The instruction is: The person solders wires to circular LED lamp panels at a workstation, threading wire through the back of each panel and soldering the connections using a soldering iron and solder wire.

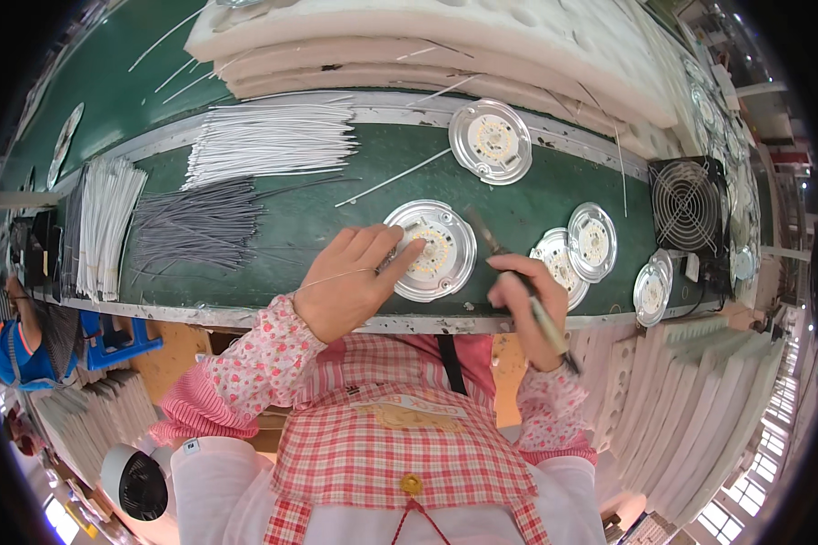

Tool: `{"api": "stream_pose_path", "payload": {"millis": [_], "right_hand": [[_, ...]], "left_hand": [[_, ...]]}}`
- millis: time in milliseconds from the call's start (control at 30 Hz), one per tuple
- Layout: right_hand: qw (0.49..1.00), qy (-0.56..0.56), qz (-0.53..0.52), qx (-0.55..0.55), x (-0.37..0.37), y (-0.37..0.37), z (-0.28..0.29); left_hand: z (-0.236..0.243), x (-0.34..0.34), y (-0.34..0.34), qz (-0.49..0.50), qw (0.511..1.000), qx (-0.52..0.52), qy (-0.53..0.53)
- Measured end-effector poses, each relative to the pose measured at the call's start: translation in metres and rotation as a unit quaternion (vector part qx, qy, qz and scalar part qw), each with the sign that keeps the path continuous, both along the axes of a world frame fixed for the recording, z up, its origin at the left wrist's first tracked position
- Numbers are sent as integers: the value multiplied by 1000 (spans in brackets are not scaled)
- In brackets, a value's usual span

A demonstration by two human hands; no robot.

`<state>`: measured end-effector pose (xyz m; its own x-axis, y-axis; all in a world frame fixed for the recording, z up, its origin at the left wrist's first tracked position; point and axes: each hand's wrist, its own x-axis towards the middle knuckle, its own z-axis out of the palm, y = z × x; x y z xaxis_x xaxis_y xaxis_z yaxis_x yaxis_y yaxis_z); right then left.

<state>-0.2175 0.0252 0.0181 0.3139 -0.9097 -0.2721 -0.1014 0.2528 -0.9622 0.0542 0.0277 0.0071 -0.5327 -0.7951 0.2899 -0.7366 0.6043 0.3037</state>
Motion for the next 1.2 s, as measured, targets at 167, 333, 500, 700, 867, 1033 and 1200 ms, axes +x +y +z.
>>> {"api": "stream_pose_path", "payload": {"millis": [167,333,500,700,867,1033,1200], "right_hand": [[887,287,57,-357,56,-4,-7],[870,320,40,-374,42,24,-12],[818,402,82,-403,20,60,-5],[899,306,-16,-314,15,42,29],[928,256,-157,-221,29,6,19],[944,183,-192,-194,35,-1,11],[933,182,-175,-256,32,-2,4]], "left_hand": [[5,-2,-4,-9,1000,-12,4],[8,25,-53,157,978,-34,133],[-6,60,-93,192,977,-69,56],[6,65,-103,162,956,-93,228],[29,8,-69,104,955,46,273],[23,-48,-37,61,929,144,336],[18,-62,-33,47,924,154,347]]}}
